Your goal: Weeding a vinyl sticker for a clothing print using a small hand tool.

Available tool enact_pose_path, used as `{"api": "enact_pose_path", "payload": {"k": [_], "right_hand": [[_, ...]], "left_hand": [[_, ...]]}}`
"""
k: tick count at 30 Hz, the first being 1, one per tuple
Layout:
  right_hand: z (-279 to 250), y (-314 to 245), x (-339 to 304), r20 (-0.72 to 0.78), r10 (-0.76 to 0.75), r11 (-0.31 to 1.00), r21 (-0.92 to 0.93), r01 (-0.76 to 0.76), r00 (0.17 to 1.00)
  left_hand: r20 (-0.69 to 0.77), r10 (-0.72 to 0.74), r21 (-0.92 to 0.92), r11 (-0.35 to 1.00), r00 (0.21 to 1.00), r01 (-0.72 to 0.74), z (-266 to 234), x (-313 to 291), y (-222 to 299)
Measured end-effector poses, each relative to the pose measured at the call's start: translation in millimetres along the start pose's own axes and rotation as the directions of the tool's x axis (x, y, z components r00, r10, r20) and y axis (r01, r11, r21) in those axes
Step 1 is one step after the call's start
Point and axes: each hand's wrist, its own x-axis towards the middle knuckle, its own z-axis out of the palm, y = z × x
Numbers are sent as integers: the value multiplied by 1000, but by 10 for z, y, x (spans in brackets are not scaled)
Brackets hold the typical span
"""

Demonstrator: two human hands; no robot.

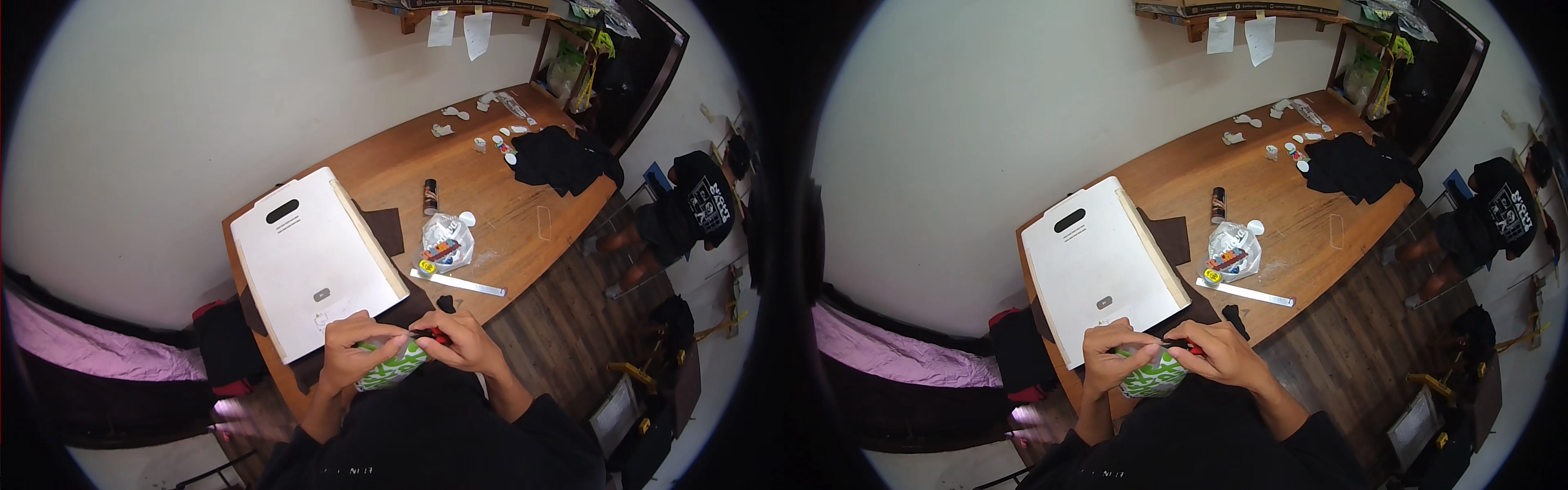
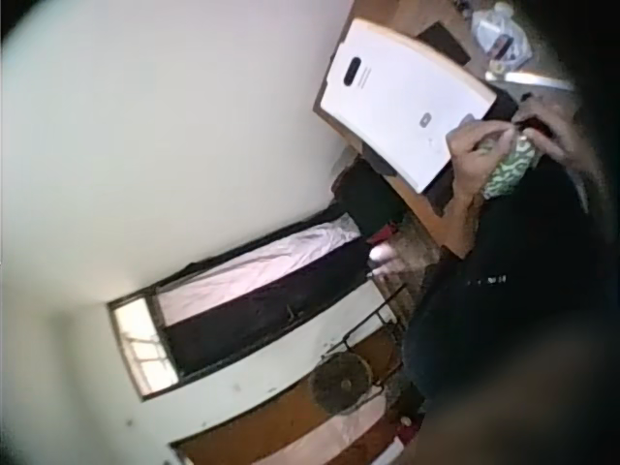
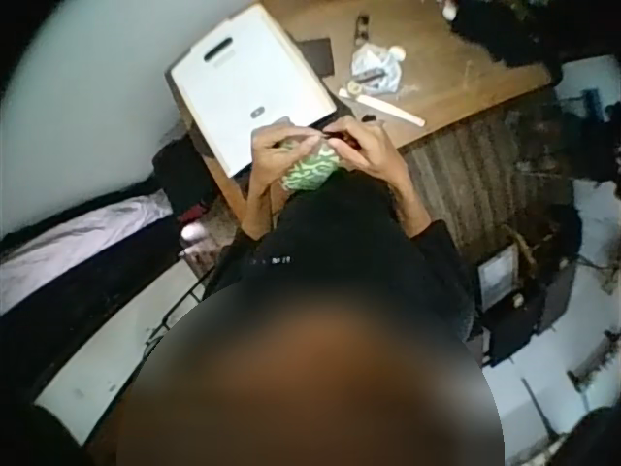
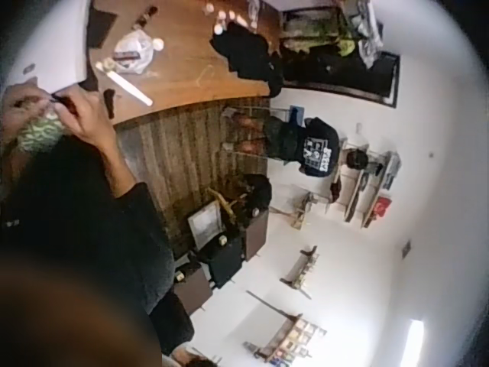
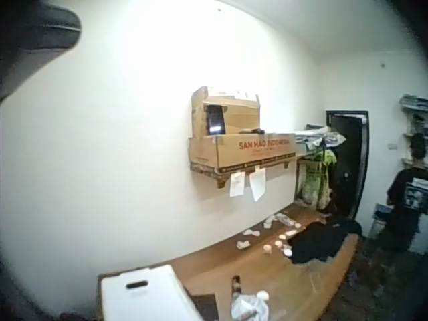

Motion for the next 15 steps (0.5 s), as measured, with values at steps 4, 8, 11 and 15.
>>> {"api": "enact_pose_path", "payload": {"k": [4, 8, 11, 15], "right_hand": [[15, 22, 0, -17, -19, 1000, -2, 19, 1000], [16, 7, 11, -27, -29, 999, -29, 28, 999], [22, 51, 7, -21, -33, 999, -33, 32, 999], [27, 54, -4, -51, 38, 995, 94, -34, 998]], "left_hand": [[7, 0, -6, 1000, 1000, 0, -6, 3, -7], [5, -4, -3, 1000, 1000, 4, -15, 12, -4], [5, -7, 11, 1000, 1000, 6, -23, 19, -8], [3, -9, 5, 1000, 1000, 9, -26, 36, -11]]}}
